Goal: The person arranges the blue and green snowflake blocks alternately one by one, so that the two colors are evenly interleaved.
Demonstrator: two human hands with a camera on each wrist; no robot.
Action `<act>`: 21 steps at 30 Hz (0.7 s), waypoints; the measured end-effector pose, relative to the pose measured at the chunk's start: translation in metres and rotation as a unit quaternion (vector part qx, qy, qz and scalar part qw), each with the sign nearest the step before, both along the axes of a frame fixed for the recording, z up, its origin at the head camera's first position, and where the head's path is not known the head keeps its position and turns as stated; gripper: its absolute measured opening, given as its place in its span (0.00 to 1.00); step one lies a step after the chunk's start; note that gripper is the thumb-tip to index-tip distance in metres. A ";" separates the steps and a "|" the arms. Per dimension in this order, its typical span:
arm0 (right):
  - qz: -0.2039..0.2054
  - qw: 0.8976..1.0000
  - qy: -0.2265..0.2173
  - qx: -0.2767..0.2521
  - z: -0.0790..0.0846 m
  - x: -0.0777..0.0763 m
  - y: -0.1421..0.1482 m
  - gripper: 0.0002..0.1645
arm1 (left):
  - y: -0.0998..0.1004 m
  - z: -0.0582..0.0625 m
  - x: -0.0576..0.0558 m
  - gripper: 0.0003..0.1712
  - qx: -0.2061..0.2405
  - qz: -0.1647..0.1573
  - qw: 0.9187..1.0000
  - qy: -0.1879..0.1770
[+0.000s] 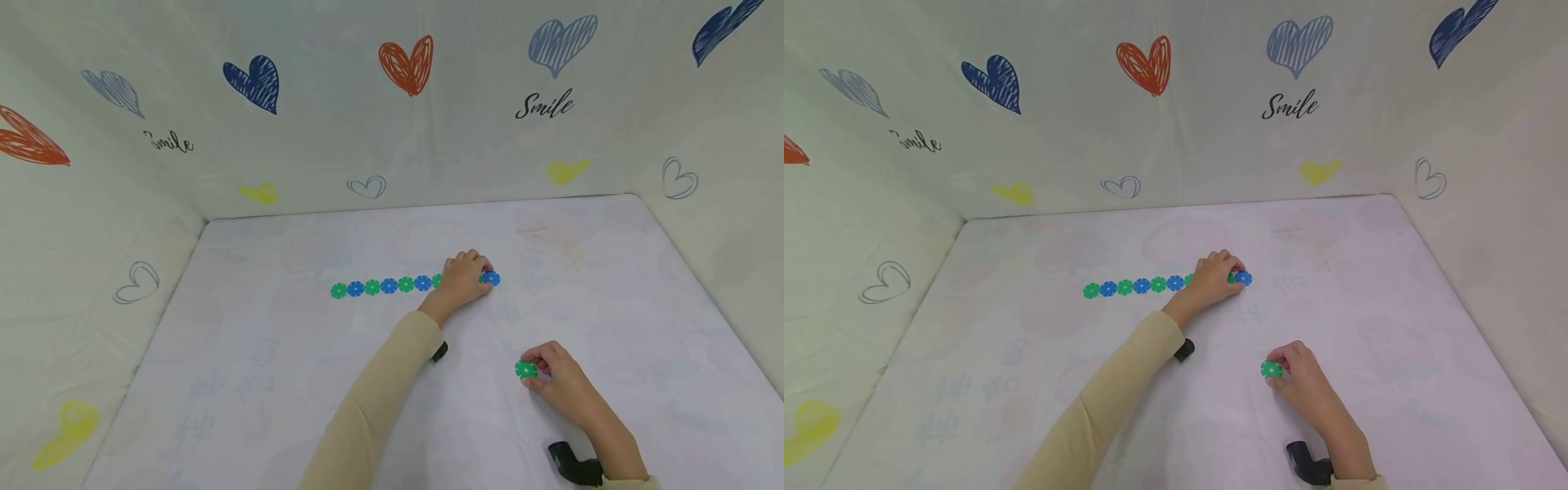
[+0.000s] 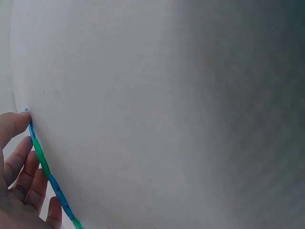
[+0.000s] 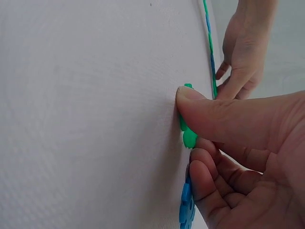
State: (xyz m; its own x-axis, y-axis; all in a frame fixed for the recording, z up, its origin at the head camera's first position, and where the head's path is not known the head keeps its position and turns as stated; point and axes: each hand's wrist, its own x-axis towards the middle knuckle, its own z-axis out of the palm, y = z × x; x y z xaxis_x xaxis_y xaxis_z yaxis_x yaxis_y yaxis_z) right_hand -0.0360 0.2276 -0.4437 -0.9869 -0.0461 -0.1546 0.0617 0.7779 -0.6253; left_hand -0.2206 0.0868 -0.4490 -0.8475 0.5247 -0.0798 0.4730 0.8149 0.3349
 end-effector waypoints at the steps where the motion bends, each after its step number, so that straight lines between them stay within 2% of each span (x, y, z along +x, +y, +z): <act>1: 0.001 1.000 0.000 -0.001 0.000 0.000 0.000 0.17 | 0.000 0.000 0.000 0.17 0.000 -0.001 1.000 0.000; 21: 0.004 1.000 -0.003 0.005 0.001 0.001 -0.002 0.17 | 0.000 0.002 0.000 0.17 -0.006 -0.003 1.000 0.008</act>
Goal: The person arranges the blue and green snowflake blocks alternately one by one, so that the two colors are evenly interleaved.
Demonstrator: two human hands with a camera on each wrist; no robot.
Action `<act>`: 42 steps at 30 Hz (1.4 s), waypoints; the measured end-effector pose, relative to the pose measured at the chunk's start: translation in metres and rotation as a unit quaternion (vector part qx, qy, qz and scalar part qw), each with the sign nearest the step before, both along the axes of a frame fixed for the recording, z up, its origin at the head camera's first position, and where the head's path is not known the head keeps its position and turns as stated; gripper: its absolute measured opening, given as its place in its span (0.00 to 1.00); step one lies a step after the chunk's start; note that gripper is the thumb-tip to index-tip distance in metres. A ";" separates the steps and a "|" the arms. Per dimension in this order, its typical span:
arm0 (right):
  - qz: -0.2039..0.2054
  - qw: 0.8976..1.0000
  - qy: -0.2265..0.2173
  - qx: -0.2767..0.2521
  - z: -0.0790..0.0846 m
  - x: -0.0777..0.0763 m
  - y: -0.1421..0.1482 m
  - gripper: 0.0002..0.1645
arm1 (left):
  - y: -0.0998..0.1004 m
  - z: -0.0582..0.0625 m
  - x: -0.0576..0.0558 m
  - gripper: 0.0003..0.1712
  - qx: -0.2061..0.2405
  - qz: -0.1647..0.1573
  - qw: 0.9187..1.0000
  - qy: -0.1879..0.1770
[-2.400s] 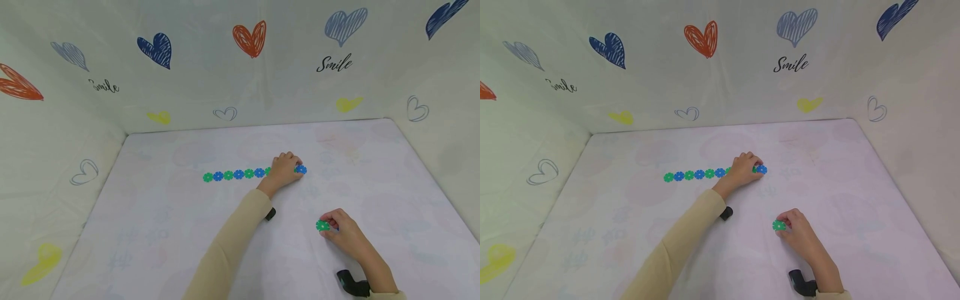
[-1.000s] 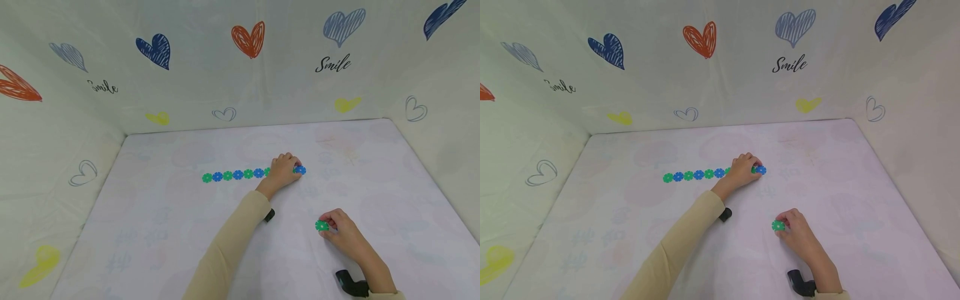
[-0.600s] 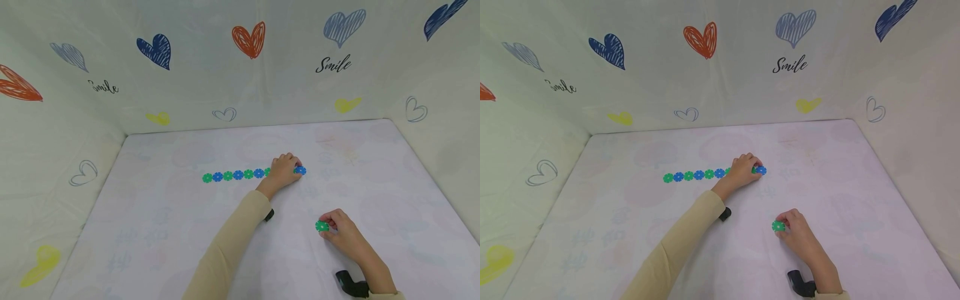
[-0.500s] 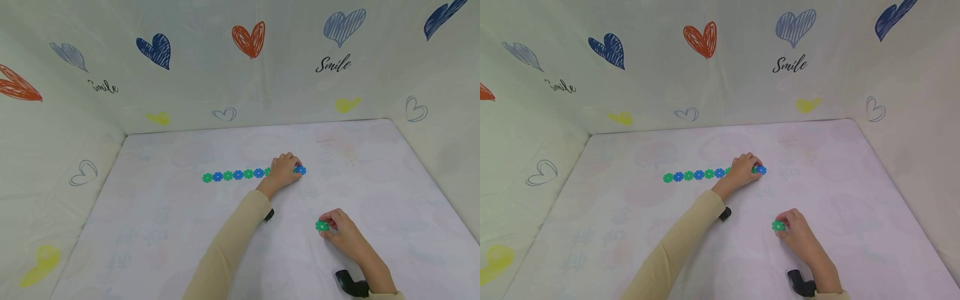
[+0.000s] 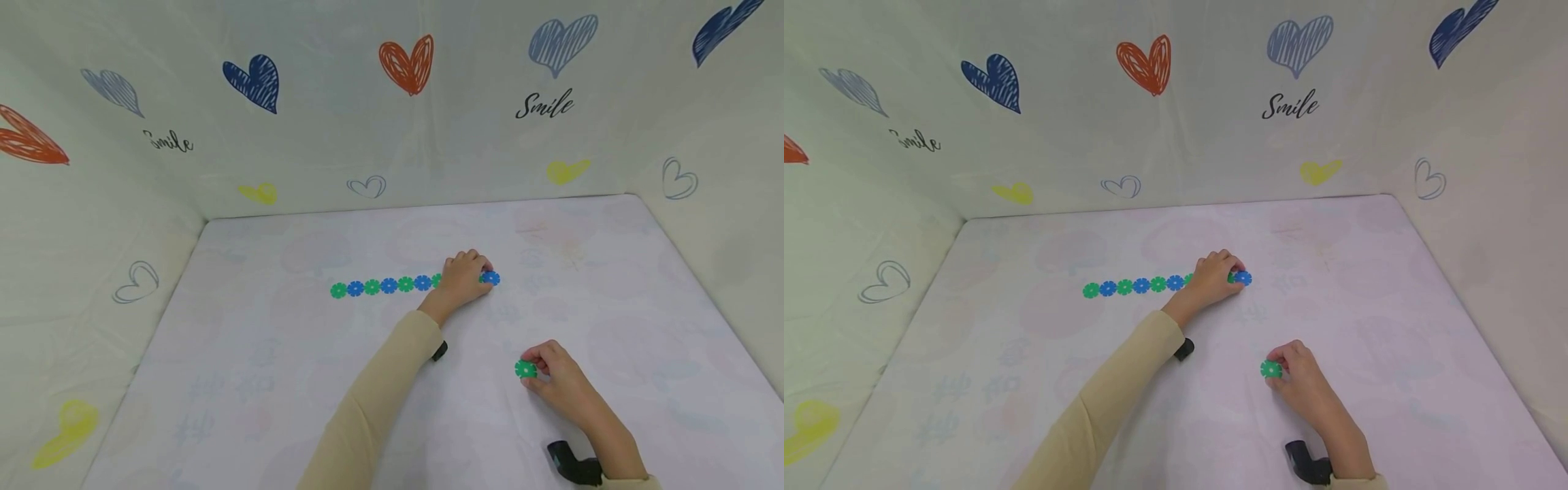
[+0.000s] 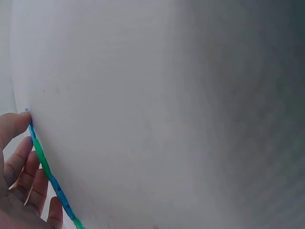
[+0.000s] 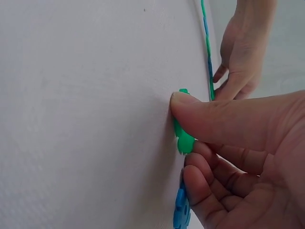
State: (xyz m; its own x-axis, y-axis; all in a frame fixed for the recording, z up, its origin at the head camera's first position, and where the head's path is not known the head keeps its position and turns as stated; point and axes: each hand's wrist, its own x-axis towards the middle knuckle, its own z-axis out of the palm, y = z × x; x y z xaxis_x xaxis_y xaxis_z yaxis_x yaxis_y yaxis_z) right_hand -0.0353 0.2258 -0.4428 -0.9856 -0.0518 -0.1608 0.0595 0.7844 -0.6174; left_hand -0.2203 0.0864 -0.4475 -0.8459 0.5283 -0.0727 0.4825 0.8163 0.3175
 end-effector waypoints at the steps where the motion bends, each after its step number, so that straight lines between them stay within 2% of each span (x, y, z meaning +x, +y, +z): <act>1: 0.001 1.000 0.000 -0.003 0.000 -0.001 0.000 0.17 | 0.000 0.000 0.000 0.17 -0.002 -0.001 1.000 0.000; 11: -0.011 1.000 -0.030 0.000 0.006 -0.004 -0.002 0.19 | 0.001 0.002 0.000 0.18 -0.009 -0.006 1.000 -0.004; 17: -0.005 1.000 -0.005 -0.021 0.011 -0.017 0.004 0.13 | 0.001 0.003 0.000 0.18 -0.009 -0.009 1.000 -0.005; 22: -0.024 0.998 -0.001 -0.050 0.017 -0.038 0.012 0.12 | 0.001 0.003 -0.001 0.18 -0.013 -0.006 1.000 0.000; 30: -0.064 0.996 0.018 -0.067 0.021 -0.085 0.024 0.15 | 0.003 0.001 -0.002 0.18 -0.024 0.003 1.000 0.000; 36: -0.073 0.994 -0.009 -0.086 0.016 -0.112 0.026 0.17 | 0.003 -0.001 -0.002 0.18 -0.024 0.006 1.000 0.004; 42: -0.082 0.992 -0.027 -0.087 0.010 -0.132 0.028 0.17 | 0.003 0.001 -0.001 0.18 -0.025 0.005 1.000 0.001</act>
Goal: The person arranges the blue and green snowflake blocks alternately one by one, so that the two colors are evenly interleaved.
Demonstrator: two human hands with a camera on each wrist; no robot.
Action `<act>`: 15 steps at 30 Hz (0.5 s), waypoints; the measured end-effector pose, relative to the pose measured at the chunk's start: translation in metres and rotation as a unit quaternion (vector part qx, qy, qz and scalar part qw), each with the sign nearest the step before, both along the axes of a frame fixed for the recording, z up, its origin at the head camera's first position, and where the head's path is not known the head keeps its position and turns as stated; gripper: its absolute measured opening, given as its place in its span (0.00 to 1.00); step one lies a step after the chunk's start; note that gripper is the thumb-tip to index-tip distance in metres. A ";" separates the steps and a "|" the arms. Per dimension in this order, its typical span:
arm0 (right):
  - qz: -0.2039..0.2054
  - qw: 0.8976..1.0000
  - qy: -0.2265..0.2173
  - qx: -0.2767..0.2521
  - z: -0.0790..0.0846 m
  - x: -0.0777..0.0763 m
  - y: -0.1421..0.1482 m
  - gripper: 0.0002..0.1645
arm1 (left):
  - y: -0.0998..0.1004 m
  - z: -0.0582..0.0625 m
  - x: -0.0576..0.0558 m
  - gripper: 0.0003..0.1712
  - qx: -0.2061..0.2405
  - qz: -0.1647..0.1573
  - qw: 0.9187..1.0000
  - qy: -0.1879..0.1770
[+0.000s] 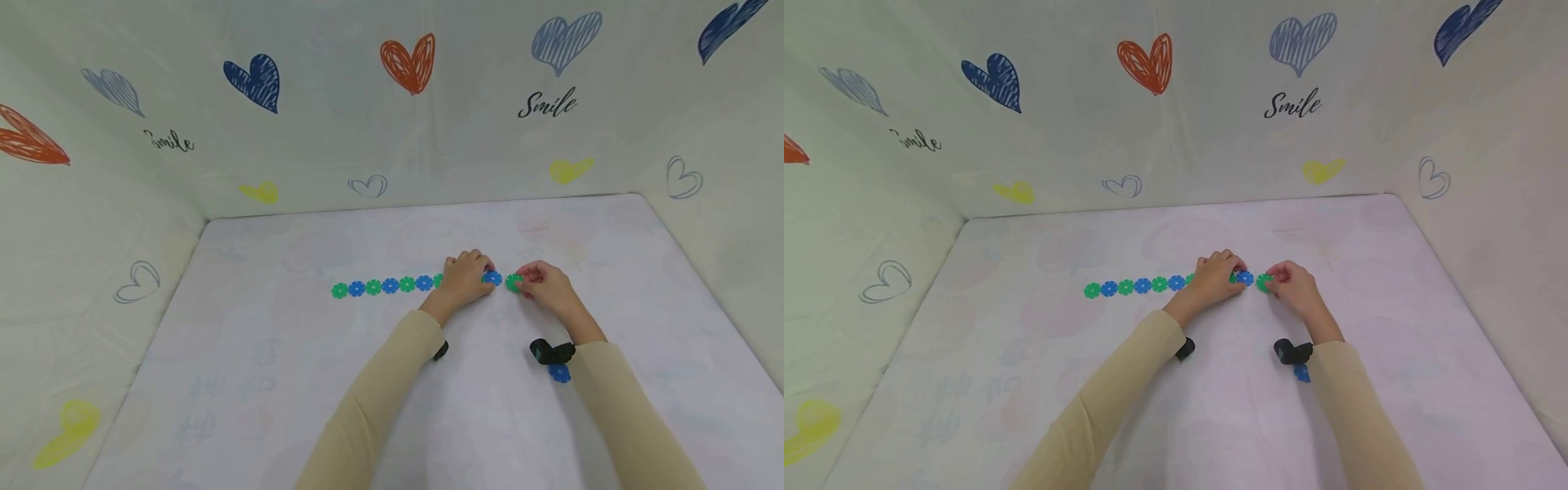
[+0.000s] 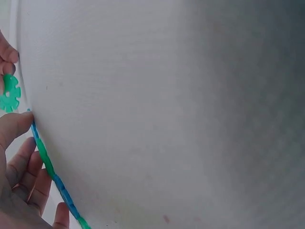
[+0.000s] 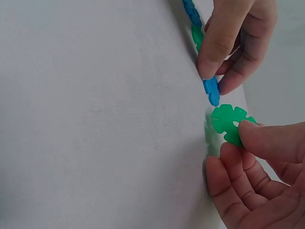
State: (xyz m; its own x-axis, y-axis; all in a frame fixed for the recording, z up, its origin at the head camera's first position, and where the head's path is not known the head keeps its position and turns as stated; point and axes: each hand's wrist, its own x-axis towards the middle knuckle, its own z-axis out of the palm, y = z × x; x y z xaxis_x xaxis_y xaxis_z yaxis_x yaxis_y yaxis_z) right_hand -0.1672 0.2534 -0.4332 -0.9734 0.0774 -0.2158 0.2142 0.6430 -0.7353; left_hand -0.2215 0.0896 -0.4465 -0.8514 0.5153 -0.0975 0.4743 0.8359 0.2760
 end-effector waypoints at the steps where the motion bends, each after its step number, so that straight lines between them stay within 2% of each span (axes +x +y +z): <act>1: -0.001 1.000 -0.004 -0.001 -0.001 -0.002 0.000 0.17 | 0.000 0.000 0.000 0.18 -0.001 0.000 1.000 -0.001; 15: -0.001 0.999 -0.040 0.010 -0.003 -0.019 0.001 0.19 | -0.001 0.001 0.000 0.18 -0.001 -0.003 1.000 -0.003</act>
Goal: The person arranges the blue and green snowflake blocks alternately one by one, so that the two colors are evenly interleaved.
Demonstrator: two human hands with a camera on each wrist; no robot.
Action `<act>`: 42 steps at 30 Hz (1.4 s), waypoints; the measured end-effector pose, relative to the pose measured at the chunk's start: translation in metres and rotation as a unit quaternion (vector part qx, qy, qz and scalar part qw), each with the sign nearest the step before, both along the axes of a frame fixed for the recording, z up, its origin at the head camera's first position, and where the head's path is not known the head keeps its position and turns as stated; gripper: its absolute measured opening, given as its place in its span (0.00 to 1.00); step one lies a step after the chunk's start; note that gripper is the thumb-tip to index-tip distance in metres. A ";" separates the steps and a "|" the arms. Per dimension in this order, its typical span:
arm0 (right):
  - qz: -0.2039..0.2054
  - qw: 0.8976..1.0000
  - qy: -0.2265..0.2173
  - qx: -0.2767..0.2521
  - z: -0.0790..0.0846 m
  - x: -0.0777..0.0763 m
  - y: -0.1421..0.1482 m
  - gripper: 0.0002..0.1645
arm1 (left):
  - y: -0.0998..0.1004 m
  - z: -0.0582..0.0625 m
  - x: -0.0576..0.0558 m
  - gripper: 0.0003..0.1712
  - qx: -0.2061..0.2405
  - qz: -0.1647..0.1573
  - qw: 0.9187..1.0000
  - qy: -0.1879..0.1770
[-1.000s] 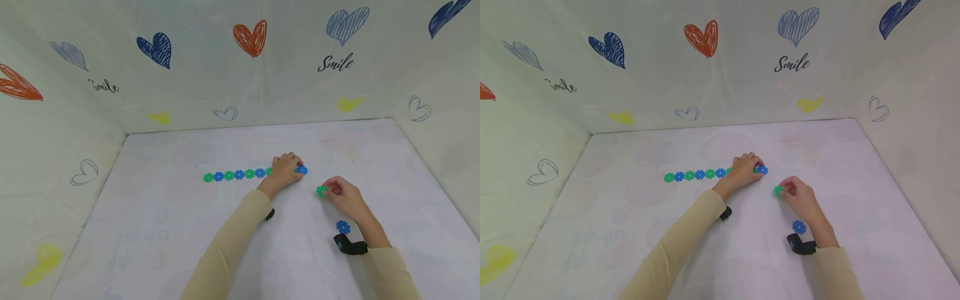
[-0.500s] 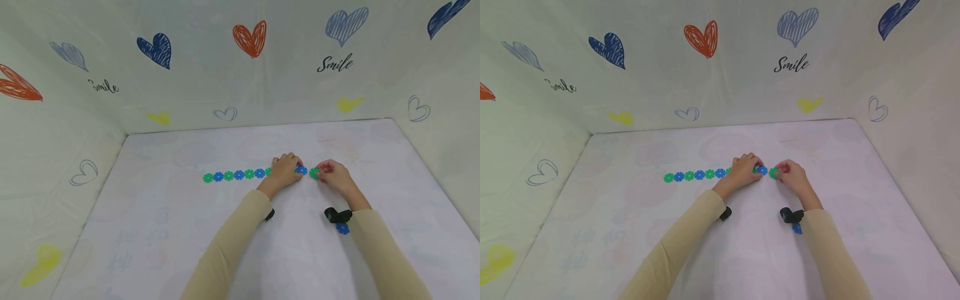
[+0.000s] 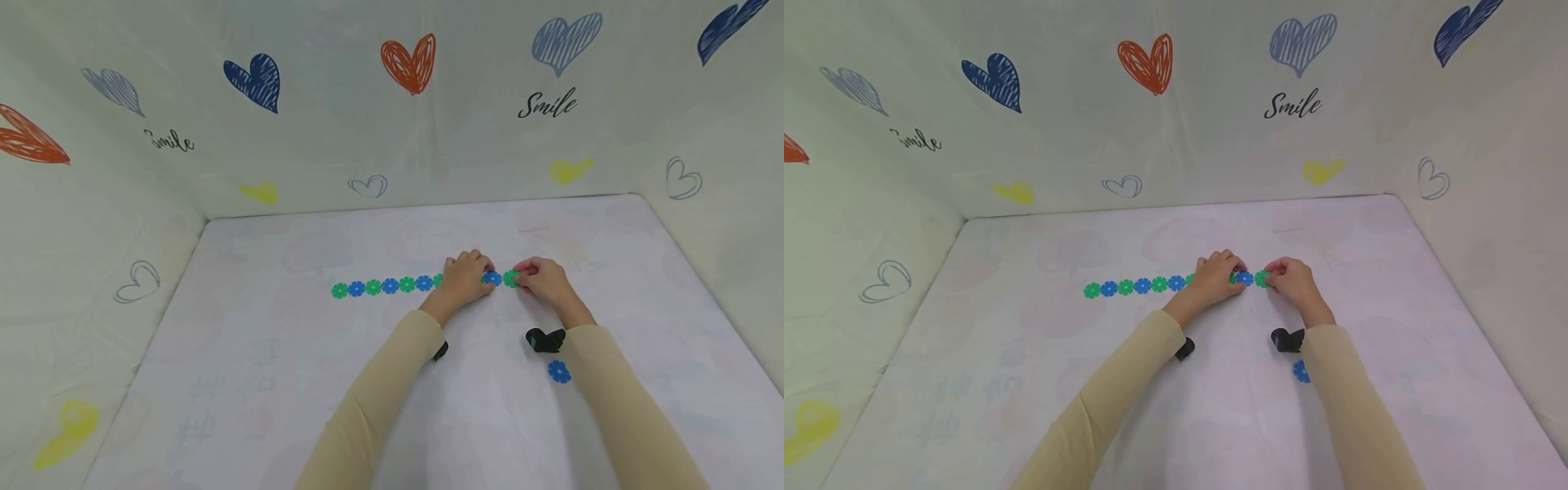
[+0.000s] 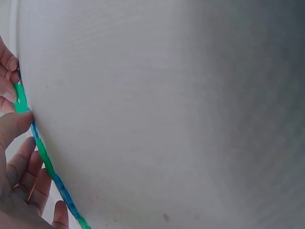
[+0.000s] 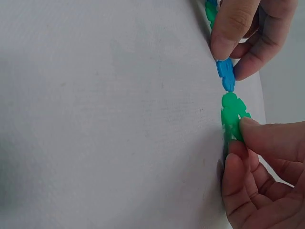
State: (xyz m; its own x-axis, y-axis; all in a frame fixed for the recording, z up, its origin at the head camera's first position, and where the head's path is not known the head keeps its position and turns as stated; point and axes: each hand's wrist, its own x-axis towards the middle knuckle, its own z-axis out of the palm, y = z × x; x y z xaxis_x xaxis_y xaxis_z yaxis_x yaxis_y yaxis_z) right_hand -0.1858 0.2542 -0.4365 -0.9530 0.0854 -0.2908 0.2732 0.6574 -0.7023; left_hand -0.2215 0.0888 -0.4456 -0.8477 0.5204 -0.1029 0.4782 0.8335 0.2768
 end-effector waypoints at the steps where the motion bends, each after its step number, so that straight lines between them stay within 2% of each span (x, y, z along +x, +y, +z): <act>1: 0.001 1.000 0.002 0.005 0.000 0.000 0.000 0.18 | 0.000 0.000 0.000 0.18 0.000 0.000 1.000 0.000; 6: 0.011 0.999 0.018 0.037 -0.002 -0.001 -0.001 0.18 | 0.000 0.001 0.001 0.19 0.001 0.000 1.000 -0.004; 9: 0.020 0.999 0.011 0.045 -0.002 -0.001 0.000 0.20 | 0.000 0.002 0.001 0.19 0.002 -0.001 1.000 -0.005; 16: 0.050 0.998 -0.010 0.040 -0.003 -0.001 0.003 0.26 | 0.000 0.002 0.001 0.19 0.005 0.000 1.000 -0.007; 42: 0.076 0.996 0.005 0.036 -0.003 -0.004 0.005 0.23 | 0.000 0.000 0.000 0.19 0.009 0.001 1.000 -0.010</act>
State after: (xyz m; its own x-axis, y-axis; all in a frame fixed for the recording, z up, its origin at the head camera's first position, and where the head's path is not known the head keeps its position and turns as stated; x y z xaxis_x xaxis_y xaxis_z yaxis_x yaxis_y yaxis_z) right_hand -0.1896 0.2592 -0.4396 -0.9591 -0.0393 -0.2803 0.1605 0.7400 -0.6531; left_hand -0.2211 0.0893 -0.4458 -0.8462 0.5212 -0.1113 0.4710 0.8291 0.3011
